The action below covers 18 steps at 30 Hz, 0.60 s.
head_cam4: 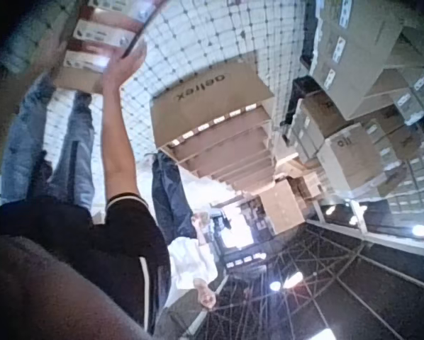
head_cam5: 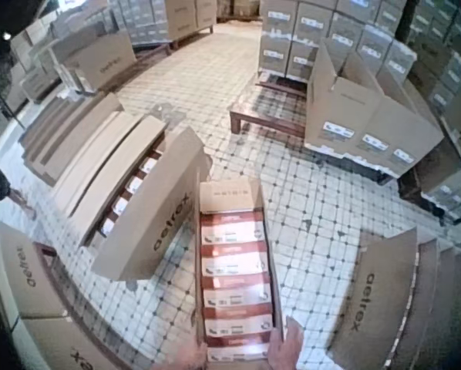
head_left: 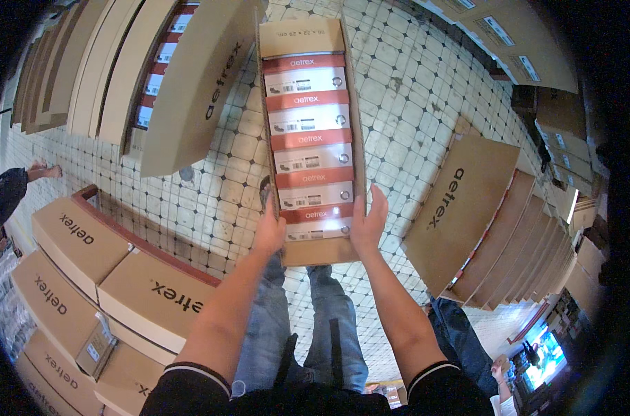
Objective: The person repeatedly opens large cardboard cartons, removes stacks of smaller product boxes, and places them on the floor. The person then closes the large cartons and moves to the next one, continuing the same process.
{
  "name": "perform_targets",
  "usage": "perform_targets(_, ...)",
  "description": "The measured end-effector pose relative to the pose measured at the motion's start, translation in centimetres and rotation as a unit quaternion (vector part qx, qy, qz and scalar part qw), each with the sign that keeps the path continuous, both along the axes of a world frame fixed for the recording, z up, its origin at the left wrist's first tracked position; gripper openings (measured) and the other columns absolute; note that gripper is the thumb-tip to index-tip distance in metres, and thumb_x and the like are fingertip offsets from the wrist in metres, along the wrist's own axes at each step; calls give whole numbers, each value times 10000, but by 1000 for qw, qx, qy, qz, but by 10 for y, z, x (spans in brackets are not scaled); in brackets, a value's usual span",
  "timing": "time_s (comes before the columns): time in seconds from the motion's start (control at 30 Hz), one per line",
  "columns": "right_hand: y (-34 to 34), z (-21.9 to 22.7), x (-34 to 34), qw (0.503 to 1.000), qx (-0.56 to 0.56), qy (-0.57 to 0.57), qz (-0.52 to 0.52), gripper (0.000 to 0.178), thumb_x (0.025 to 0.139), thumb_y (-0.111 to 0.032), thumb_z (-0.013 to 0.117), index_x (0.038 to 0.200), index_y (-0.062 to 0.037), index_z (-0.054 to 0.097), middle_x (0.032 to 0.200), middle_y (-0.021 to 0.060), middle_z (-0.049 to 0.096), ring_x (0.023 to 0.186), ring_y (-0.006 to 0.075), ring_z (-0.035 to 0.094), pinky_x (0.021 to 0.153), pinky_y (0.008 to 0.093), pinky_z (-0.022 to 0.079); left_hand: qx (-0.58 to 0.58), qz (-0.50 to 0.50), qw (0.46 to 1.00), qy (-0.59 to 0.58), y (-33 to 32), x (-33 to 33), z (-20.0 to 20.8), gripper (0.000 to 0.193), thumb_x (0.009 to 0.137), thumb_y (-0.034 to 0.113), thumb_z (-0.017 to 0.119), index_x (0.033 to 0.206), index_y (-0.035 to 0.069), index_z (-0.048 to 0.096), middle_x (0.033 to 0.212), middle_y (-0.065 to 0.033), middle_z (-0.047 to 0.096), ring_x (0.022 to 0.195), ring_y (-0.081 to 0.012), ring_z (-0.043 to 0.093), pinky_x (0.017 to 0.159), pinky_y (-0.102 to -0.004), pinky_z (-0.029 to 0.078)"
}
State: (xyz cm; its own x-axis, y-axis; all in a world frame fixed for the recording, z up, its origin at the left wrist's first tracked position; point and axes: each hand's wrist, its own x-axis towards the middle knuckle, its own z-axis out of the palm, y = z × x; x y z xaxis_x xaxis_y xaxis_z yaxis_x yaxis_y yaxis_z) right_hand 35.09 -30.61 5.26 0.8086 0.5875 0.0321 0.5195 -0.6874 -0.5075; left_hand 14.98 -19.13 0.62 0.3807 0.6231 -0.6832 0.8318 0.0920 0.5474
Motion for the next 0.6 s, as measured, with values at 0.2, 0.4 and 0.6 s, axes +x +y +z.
perform_targets(0.2,176,-29,47,741,247,608,-142,491,1025,-375,439,1318,18,459,1202,157,584,1121,260,573,957,342,463,-14,-2,1000,13,2,3,9,815,835,159,521,1536,117,106,920,-329,641,819,-498,628,766,-561,494)
perform_targets(0.4,340,-117,122,604,324,674,-275,659,984,-516,448,1365,16,373,1290,199,497,1141,296,537,915,393,496,-104,-13,993,57,14,4,12,841,829,176,548,1533,95,95,970,-324,643,812,-496,635,752,-558,511)
perform_targets(0.6,385,-104,161,604,336,634,-348,468,977,-487,434,1241,-110,520,1244,161,523,1015,274,563,795,362,530,-107,-10,994,36,16,2,10,825,845,199,547,1527,69,101,1019,-328,635,845,-496,635,760,-553,518)
